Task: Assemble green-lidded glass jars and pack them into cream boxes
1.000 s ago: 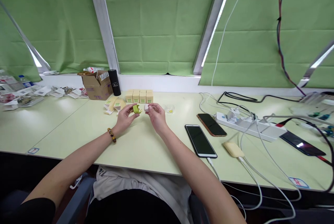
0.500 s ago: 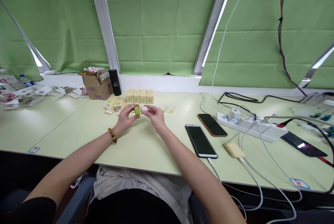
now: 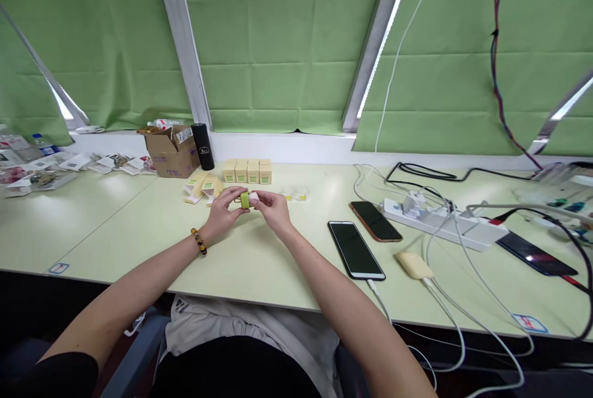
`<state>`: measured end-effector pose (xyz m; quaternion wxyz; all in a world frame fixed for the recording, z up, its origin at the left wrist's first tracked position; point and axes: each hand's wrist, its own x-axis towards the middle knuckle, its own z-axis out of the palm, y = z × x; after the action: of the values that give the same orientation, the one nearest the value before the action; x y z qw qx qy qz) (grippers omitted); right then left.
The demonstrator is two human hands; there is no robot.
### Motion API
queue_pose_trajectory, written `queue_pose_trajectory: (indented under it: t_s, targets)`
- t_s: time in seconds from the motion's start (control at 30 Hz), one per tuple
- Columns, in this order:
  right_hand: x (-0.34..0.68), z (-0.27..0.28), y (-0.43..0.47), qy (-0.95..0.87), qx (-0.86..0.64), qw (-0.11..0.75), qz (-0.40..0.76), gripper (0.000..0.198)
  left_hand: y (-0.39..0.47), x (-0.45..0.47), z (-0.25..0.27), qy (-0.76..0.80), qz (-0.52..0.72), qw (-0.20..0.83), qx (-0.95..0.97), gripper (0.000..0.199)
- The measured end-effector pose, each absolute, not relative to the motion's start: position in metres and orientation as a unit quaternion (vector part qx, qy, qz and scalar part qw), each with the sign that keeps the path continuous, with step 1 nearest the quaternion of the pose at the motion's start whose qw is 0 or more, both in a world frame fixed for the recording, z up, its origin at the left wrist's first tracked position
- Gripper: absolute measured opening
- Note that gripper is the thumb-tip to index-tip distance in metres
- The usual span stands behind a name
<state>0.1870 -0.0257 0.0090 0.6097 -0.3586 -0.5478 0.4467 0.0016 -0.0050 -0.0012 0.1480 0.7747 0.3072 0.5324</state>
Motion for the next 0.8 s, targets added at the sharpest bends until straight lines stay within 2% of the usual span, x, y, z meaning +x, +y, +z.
queue_pose_trajectory:
  t_s: [0.8]
  targets:
    - [0.184, 0.009, -0.029, -0.563, -0.379, 0.615, 0.402, 0.045, -0.017, 0.008, 0.006, 0.3, 0.537, 0.126, 0.779, 0.043]
